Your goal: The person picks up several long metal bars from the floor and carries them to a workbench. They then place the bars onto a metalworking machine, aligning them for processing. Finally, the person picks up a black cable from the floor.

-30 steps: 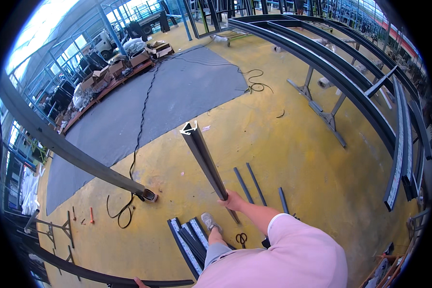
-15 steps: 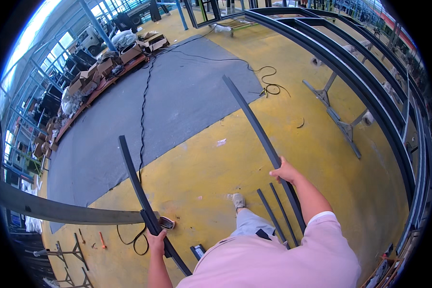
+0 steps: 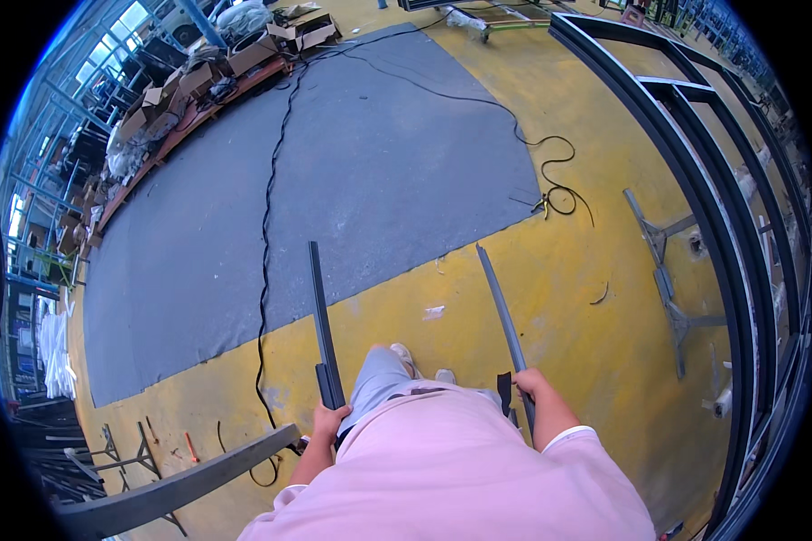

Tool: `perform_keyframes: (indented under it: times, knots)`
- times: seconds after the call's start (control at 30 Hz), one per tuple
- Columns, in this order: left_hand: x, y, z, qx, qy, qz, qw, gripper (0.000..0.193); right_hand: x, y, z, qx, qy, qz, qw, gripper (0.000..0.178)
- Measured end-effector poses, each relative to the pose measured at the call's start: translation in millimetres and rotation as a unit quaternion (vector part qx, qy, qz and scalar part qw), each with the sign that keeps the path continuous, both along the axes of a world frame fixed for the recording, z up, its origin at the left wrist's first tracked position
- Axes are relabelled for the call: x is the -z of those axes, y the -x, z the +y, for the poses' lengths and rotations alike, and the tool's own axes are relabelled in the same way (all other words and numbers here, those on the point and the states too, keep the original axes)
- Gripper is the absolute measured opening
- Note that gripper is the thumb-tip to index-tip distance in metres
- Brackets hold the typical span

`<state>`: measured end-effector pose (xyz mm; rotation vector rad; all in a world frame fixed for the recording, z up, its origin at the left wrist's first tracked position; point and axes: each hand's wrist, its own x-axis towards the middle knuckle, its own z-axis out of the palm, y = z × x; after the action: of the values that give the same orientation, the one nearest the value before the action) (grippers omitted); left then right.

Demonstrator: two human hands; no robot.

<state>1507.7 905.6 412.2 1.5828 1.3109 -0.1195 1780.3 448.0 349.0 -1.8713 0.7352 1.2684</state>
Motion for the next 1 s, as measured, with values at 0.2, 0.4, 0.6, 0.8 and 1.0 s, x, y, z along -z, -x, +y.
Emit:
perform_keyframes:
  times: [0.2,0.4,0.6,0.8,1.0]
  knots:
    - [111.8,-177.7,112.2,0.178,-0.047,0.172,0.968,0.045,-5.1,-247.5,94.8,0.054,0.025,-0.058,0.997,0.015]
    - [22.7,-480.5,230.1,0.152,-0.074,0.125,0.978,0.056,-22.9,-363.1,149.0,0.123,0.044,-0.074,0.989,0.017]
    - [-16.8,-787.7,376.8,0.249,-0.251,0.102,0.93,0.061,17.0,-465.5,202.3,0.084,0.019,-0.112,0.99,0.009]
    - [-34.5,-1073.3,384.3,0.262,-0.353,0.051,0.897,0.061,134.6,-669.6,209.1,0.033,0.083,-0.21,0.974,0.02]
    - [-48.9,-1268.8,338.4,0.284,-0.244,0.057,0.926,0.054,-1.1,-1069.7,245.5,0.177,0.031,-0.2,0.963,0.036]
